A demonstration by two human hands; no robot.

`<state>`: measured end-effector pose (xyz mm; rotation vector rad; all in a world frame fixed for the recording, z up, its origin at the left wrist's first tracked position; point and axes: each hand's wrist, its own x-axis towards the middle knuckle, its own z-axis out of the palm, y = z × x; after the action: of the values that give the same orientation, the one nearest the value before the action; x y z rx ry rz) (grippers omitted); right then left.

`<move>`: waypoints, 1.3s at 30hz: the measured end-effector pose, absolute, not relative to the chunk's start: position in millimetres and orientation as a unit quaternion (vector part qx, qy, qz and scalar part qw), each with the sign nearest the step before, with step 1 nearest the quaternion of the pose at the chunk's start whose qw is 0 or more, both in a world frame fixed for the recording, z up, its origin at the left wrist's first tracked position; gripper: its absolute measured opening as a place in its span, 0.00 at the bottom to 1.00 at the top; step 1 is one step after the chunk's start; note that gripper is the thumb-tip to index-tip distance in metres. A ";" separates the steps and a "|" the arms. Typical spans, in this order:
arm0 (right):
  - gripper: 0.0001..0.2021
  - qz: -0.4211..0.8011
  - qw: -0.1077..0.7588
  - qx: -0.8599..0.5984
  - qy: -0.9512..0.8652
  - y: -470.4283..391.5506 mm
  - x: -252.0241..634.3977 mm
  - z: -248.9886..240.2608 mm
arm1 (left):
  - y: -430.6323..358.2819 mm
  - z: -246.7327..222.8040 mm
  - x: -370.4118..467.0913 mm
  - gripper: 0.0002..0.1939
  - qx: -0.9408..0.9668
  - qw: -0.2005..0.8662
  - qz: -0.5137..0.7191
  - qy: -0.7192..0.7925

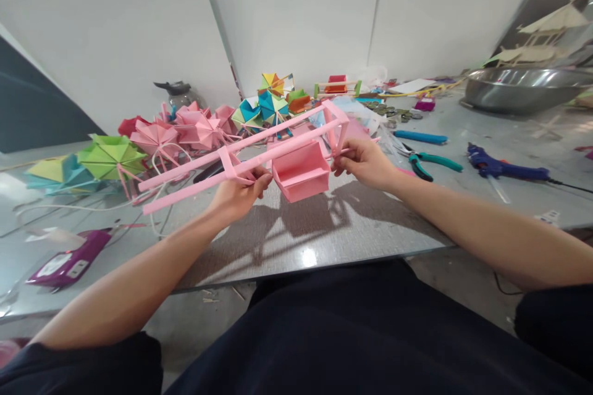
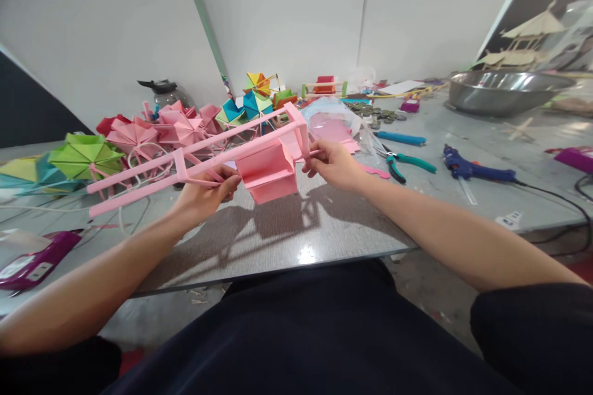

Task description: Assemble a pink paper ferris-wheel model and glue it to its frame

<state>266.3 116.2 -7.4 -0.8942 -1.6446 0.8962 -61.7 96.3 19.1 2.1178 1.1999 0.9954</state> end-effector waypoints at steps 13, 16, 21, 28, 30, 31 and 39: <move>0.13 0.375 0.499 -0.367 -0.689 113.7 267.0 -6.7 | 97.6 19.9 -58.9 0.13 0.749 0.319 0.388 0.431; 0.14 0.376 0.499 -0.372 -0.686 113.7 267.3 -6.5 | 97.8 19.2 -59.2 0.14 0.754 0.314 0.383 0.431; 0.15 0.376 0.488 -0.383 -0.688 112.3 267.8 -4.3 | 97.8 18.3 -59.5 0.17 0.755 0.316 0.387 0.424; 0.12 0.374 0.473 -0.406 -0.686 109.4 268.4 -1.7 | 100.1 15.9 -62.5 0.18 0.762 0.305 0.386 0.421; 0.10 0.374 0.471 -0.412 -0.685 108.9 268.4 -1.2 | 100.7 15.2 -63.2 0.18 0.764 0.302 0.386 0.420; 0.10 0.374 0.470 -0.414 -0.684 108.6 268.3 -0.8 | 100.8 15.1 -63.4 0.18 0.765 0.301 0.387 0.418; 0.10 0.372 0.474 -0.415 -0.681 107.8 267.8 -1.2 | 100.7 15.0 -62.9 0.17 0.769 0.299 0.385 0.414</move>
<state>267.8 107.8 -1.2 -1.0149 -1.6664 0.9106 -62.9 100.7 15.0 2.0426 1.1000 1.0214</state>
